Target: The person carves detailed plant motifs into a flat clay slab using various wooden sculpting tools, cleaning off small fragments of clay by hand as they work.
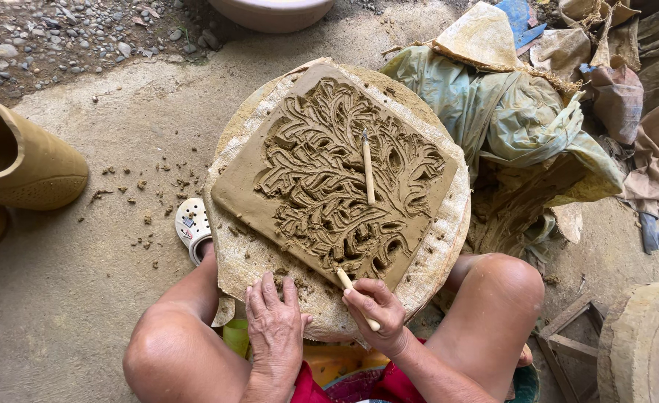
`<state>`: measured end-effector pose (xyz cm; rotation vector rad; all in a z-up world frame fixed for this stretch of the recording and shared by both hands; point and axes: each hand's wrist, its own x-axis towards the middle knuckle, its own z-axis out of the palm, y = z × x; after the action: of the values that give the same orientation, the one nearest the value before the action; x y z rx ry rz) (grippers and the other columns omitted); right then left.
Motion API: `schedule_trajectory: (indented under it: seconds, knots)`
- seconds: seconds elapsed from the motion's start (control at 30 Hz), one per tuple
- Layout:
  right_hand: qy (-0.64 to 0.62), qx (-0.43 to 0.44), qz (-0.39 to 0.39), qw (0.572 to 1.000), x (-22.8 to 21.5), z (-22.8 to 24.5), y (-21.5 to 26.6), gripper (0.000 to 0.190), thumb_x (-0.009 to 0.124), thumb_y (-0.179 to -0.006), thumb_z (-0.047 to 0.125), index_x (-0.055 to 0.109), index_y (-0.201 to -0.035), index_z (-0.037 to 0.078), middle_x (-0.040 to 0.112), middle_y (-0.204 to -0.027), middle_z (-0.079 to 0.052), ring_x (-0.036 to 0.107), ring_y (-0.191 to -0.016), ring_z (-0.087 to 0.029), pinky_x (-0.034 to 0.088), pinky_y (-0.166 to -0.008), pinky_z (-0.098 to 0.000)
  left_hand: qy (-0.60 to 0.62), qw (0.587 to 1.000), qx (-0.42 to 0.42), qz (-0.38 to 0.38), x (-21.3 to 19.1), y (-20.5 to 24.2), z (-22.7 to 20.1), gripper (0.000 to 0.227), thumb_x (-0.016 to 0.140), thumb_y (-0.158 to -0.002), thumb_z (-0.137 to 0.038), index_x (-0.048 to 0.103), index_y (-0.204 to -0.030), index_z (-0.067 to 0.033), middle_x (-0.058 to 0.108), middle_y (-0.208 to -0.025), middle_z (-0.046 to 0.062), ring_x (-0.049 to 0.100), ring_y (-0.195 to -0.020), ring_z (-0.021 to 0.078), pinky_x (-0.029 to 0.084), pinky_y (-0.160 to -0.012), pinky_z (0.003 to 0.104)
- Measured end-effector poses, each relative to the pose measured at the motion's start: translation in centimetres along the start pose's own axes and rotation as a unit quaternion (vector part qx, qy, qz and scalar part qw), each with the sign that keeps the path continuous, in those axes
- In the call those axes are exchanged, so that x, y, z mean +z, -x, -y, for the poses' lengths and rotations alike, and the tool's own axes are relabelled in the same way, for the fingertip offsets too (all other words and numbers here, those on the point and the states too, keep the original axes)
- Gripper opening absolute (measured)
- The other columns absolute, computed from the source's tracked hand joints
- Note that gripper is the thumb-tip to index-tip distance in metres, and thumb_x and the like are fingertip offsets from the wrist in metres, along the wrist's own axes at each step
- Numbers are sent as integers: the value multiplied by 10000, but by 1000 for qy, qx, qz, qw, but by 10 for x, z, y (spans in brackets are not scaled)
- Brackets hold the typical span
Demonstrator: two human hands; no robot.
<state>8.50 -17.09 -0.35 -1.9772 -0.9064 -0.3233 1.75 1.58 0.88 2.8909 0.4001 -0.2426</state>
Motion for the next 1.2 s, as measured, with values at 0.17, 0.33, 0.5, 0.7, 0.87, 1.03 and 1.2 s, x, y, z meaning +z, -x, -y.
schedule_trajectory:
  seconds: [0.17,0.33,0.5,0.7,0.87,1.03,1.2]
  knots:
    - [-46,-42,-53,997,-7,5,-7,219,813,-830,1,759,-1039,41,684,-1078,-119,713,-850,-163,591,-629,-229,36,999,-11,-11,-1,2,7,939,879,-662,-482,501,-1422,-80,430,-1438,209,413,-1339,368,363,-1157,484]
    - [-130,44,-18,990,-49,23,-5,189,774,-876,-21,729,-1051,34,683,-1092,-93,748,-909,-165,645,-732,-256,162,963,50,-211,9,12,11,722,776,-735,-480,575,-1280,-51,476,-1413,220,427,-1344,378,367,-1117,551]
    - [-300,102,194,928,-69,29,-3,137,783,-861,-41,758,-969,40,743,-1097,-117,729,-925,-161,609,-763,-262,242,898,227,-288,18,28,-10,288,589,-962,-410,659,-1127,-184,618,-1333,114,509,-1340,315,364,-1157,552]
    - [-350,162,195,902,-87,43,-14,117,833,-838,-15,794,-938,31,750,-1077,-132,740,-984,-204,639,-829,-320,312,873,325,-189,0,34,-1,216,662,-974,-244,636,-1081,-58,654,-1076,97,632,-1144,283,406,-1084,576]
    - [-345,133,199,908,-108,49,-30,128,851,-823,8,797,-936,33,774,-1027,-127,764,-1012,-224,648,-864,-342,285,862,363,-211,-12,35,5,169,698,-940,-169,604,-1020,-52,655,-966,99,667,-1032,280,467,-1018,549]
    - [-503,110,41,856,-129,42,-55,107,786,-916,7,779,-1021,28,760,-1037,-147,744,-983,-243,644,-861,-393,234,887,301,-261,-1,20,27,133,585,-1044,-151,605,-925,-96,627,-828,67,667,-835,218,561,-852,450]
    - [-197,146,65,967,-87,18,-87,51,775,-864,67,725,-871,68,700,-979,-117,699,-775,-120,586,-578,-236,233,969,45,-68,23,-4,49,281,631,-986,-333,615,-807,-116,635,-764,60,653,-708,206,614,-686,354]
